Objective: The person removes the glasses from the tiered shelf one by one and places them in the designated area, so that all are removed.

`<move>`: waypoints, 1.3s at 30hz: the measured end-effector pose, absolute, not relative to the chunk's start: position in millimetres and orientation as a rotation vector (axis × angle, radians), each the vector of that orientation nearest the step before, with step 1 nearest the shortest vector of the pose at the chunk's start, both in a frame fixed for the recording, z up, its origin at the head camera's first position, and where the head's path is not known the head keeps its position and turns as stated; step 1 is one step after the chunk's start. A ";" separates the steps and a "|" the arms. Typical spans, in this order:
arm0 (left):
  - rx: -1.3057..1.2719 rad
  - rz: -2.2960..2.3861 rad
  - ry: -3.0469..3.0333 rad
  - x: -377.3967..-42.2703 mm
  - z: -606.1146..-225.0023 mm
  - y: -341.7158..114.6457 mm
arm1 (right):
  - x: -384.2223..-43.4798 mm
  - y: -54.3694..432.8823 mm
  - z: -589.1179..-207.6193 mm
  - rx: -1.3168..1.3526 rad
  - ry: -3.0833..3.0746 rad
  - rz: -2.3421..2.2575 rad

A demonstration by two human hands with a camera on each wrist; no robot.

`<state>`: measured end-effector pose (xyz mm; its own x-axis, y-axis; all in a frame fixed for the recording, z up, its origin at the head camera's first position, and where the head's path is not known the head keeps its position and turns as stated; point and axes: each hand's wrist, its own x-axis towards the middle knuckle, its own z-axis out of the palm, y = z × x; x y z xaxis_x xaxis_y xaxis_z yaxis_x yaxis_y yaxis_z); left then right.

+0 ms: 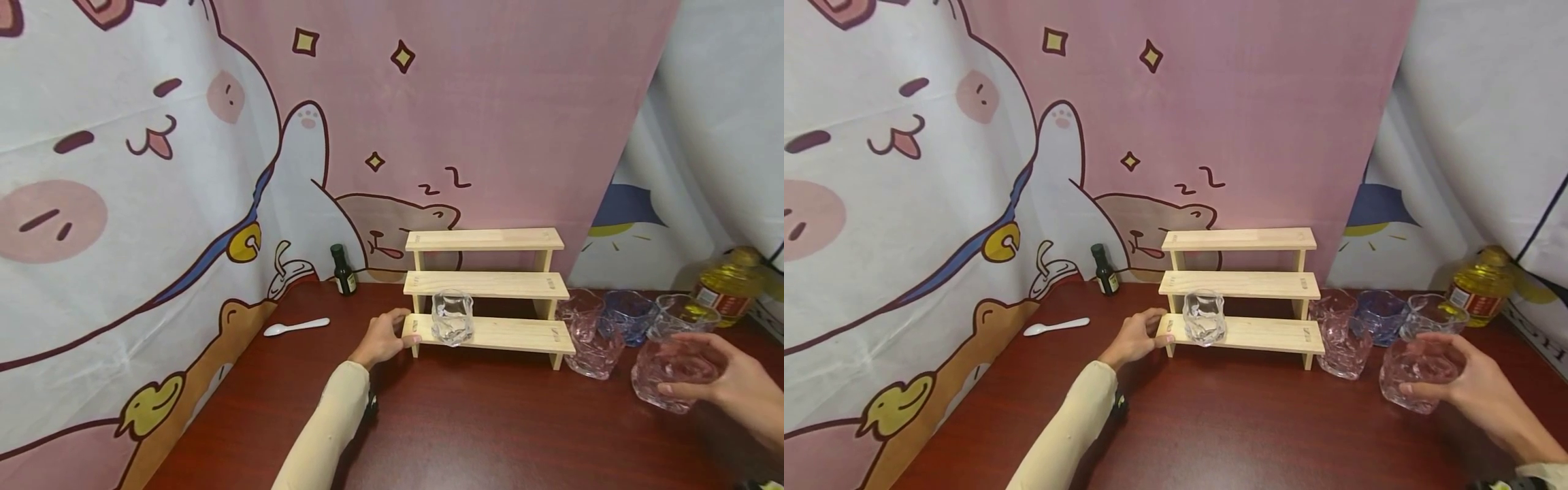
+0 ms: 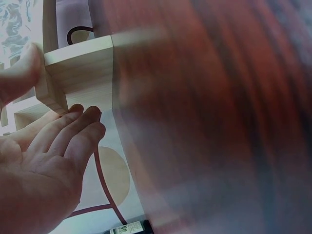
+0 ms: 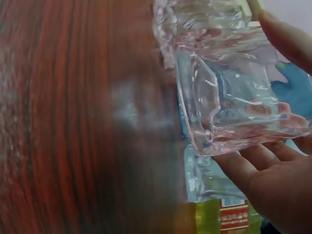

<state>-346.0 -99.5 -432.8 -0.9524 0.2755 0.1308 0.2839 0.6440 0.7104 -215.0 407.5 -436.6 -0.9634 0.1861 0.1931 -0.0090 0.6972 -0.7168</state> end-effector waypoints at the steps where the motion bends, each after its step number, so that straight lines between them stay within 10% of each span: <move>1: -0.474 -1.260 -2.837 -345.6 -432.8 -99.6 | -216.9 407.1 -437.0 -0.174 -2.668 1.105; 39: -0.466 -1.292 -2.839 -344.4 -431.1 -100.1 | -248.0 403.7 -452.8 -0.184 -2.665 1.121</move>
